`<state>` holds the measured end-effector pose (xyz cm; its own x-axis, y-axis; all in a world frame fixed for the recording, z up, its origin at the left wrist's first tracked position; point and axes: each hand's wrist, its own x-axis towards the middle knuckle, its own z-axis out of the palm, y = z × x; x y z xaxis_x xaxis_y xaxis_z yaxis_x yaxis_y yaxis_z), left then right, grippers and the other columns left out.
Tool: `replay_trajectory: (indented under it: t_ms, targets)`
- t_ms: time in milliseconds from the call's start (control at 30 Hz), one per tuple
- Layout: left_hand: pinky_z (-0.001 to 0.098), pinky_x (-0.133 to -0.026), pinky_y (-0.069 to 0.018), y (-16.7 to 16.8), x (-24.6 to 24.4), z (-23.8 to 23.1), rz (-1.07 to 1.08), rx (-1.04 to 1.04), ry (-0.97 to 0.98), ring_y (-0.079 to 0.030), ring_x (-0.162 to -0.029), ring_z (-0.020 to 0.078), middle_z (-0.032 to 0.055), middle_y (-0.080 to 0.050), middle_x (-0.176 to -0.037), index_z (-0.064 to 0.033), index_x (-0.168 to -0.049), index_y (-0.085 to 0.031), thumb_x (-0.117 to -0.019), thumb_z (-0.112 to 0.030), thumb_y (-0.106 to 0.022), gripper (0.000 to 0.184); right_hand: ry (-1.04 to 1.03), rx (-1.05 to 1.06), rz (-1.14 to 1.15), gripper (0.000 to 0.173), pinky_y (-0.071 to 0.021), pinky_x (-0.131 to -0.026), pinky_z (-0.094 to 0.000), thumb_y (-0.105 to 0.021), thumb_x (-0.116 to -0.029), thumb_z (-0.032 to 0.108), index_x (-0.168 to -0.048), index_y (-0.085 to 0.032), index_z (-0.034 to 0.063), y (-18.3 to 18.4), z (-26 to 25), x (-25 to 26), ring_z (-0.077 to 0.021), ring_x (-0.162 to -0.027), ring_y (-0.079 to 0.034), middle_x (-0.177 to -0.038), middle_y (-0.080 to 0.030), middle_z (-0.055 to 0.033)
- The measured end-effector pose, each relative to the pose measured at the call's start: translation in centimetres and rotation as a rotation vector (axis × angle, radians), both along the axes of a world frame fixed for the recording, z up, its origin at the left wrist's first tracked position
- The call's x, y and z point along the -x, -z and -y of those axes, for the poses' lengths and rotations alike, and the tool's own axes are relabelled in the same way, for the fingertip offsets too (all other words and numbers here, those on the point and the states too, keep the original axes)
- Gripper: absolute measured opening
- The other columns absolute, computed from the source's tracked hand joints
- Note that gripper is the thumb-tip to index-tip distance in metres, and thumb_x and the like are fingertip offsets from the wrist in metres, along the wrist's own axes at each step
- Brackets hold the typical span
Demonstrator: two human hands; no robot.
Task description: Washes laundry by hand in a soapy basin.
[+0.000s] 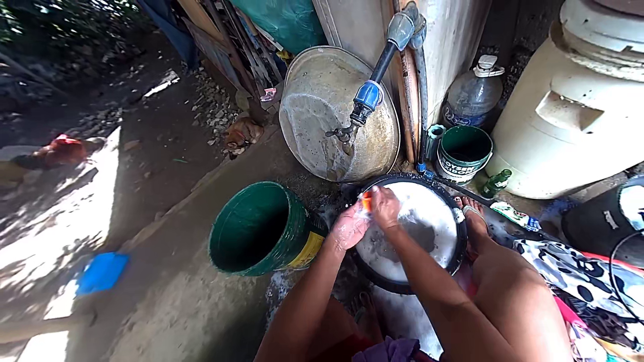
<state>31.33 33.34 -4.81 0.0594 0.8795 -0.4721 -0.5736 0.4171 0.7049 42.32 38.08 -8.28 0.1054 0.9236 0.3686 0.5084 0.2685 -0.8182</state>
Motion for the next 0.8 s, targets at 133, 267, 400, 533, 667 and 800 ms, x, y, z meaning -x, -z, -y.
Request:
replay_trajectory:
  t_ms: [133, 267, 400, 533, 667, 800]
  targets:
    - [0.0385, -0.092, -0.0552, 0.4, 0.6, -0.4, 0.047, -0.025, 0.008, -0.067, -0.105, 0.0216, 0.0114, -0.068, -0.113, -0.0077, -0.132, -0.051, -0.1126, -0.035, -0.013, 0.051, -0.002, 0.02, -0.12, 0.055, -0.057, -0.086, -0.0552, -0.038, -0.1077, 0.028, -0.088, -0.075, -0.0062, -2.7, 0.7, 0.7, -0.0384, -0.095, -0.074, -0.092, -0.075, -0.0225]
    - [0.036, -0.079, -0.0575, 0.2, -0.5, 0.4, 0.026, -0.024, -0.037, -0.068, -0.091, 0.0179, 0.0071, -0.07, -0.099, -0.0116, -0.119, -0.056, -0.1111, -0.042, -0.012, 0.055, -0.029, -0.128, -0.163, 0.053, -0.0588, -0.08, -0.0532, -0.038, -0.1058, 0.025, -0.083, -0.075, -0.0059, -2.1, 2.1, 2.0, -0.0371, -0.088, -0.074, -0.086, -0.075, -0.0209]
    - [0.0382, -0.104, -0.0497, 0.0, 0.4, -0.9, 0.009, -0.035, 0.012, -0.061, -0.12, 0.0236, 0.0148, -0.06, -0.133, -0.006, -0.148, -0.039, -0.1135, -0.034, -0.017, 0.049, 0.028, 0.179, -0.034, 0.059, -0.053, -0.089, -0.0587, -0.033, -0.108, 0.034, -0.093, -0.075, -0.0047, -0.9, -0.3, -1.1, -0.0395, -0.103, -0.072, -0.101, -0.075, -0.0223]
    - [0.033, -0.07, -0.0591, 0.2, -0.5, 0.6, 0.113, -0.049, -0.096, -0.07, -0.08, 0.0156, 0.0053, -0.072, -0.087, -0.0136, -0.106, -0.06, -0.1103, -0.043, -0.011, 0.057, -0.045, -0.204, -0.269, 0.058, -0.0579, -0.075, -0.0485, -0.037, -0.107, 0.029, -0.075, -0.071, -0.0039, -3.1, 3.0, 3.1, -0.0325, -0.08, -0.072, -0.077, -0.071, -0.0182]
    - [0.0384, -0.1, -0.0519, -0.3, 0.1, -0.9, -0.009, -0.059, 0.005, -0.063, -0.115, 0.0238, 0.015, -0.062, -0.129, -0.0057, -0.146, -0.04, -0.1135, -0.033, -0.016, 0.048, 0.055, 0.003, -0.017, 0.057, -0.0566, -0.08, -0.0572, -0.035, -0.1065, 0.029, -0.083, -0.074, -0.0052, 0.5, 0.0, -0.7, -0.0397, -0.091, -0.074, -0.09, -0.075, -0.0218]
    - [0.0341, -0.099, -0.0496, 1.3, 0.0, -0.6, -0.413, -0.021, 0.014, -0.06, -0.112, 0.0189, 0.0144, -0.062, -0.125, 0.0026, -0.137, -0.049, -0.1121, -0.015, -0.028, 0.037, -0.011, -0.047, -0.229, 0.053, -0.0572, -0.084, -0.0539, -0.04, -0.1059, 0.026, -0.081, -0.075, -0.0066, -3.3, 1.3, 0.8, -0.0367, -0.089, -0.074, -0.087, -0.075, -0.0214]
